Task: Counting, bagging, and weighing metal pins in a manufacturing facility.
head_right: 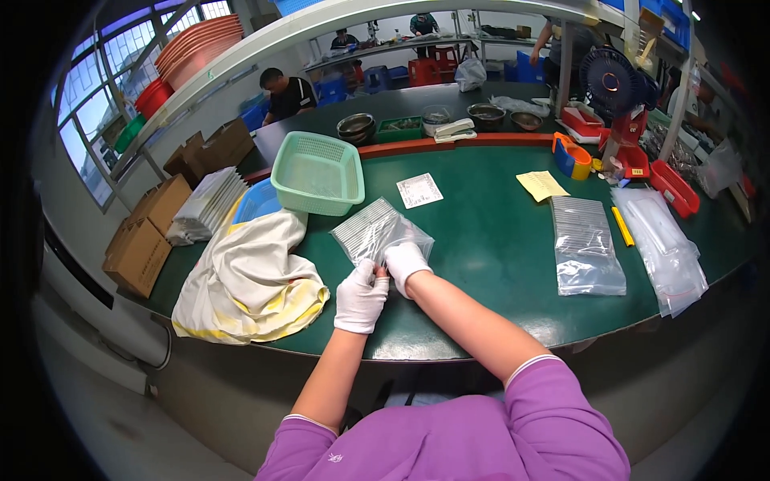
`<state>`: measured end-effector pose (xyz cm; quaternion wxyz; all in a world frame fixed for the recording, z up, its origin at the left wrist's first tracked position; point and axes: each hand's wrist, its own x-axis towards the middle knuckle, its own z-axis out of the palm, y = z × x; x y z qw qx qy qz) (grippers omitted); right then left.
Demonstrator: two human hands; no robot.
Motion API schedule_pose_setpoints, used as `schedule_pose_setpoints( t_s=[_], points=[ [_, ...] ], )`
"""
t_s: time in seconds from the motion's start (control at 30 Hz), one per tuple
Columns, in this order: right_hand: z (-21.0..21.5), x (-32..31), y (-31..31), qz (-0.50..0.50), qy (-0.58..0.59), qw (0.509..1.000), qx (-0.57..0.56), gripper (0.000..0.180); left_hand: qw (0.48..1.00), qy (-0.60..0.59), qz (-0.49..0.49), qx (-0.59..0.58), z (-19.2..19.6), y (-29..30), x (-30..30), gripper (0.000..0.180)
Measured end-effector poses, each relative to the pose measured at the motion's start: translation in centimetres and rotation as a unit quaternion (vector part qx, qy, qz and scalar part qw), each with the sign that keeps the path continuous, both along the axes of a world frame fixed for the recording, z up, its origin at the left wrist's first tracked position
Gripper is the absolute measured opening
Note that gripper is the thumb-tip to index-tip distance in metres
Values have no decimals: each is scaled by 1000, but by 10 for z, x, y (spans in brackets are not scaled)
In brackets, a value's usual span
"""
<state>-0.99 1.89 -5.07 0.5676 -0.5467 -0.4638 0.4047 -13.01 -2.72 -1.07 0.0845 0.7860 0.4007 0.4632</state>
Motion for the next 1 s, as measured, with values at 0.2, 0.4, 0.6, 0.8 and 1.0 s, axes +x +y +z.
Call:
schedule_pose_setpoints(
  t_s=[0.2,0.4,0.6,0.8,1.0],
  points=[
    [42,11,-40,101,-343,930,87,22,1000,-18,-4,17,-6,5,-7,12],
    [62,18,-15,173,-619,729,236,19,999,17,-36,27,-1,2,-4,13],
    [47,-5,13,123,-653,741,95,18,998,-11,-59,21,-1,4,-8,16],
    [38,-12,10,46,-650,754,77,15,995,-61,-52,-58,-16,6,-13,13],
    [38,3,7,100,-635,757,118,20,994,-47,-66,-68,-1,0,-7,13]
  ],
)
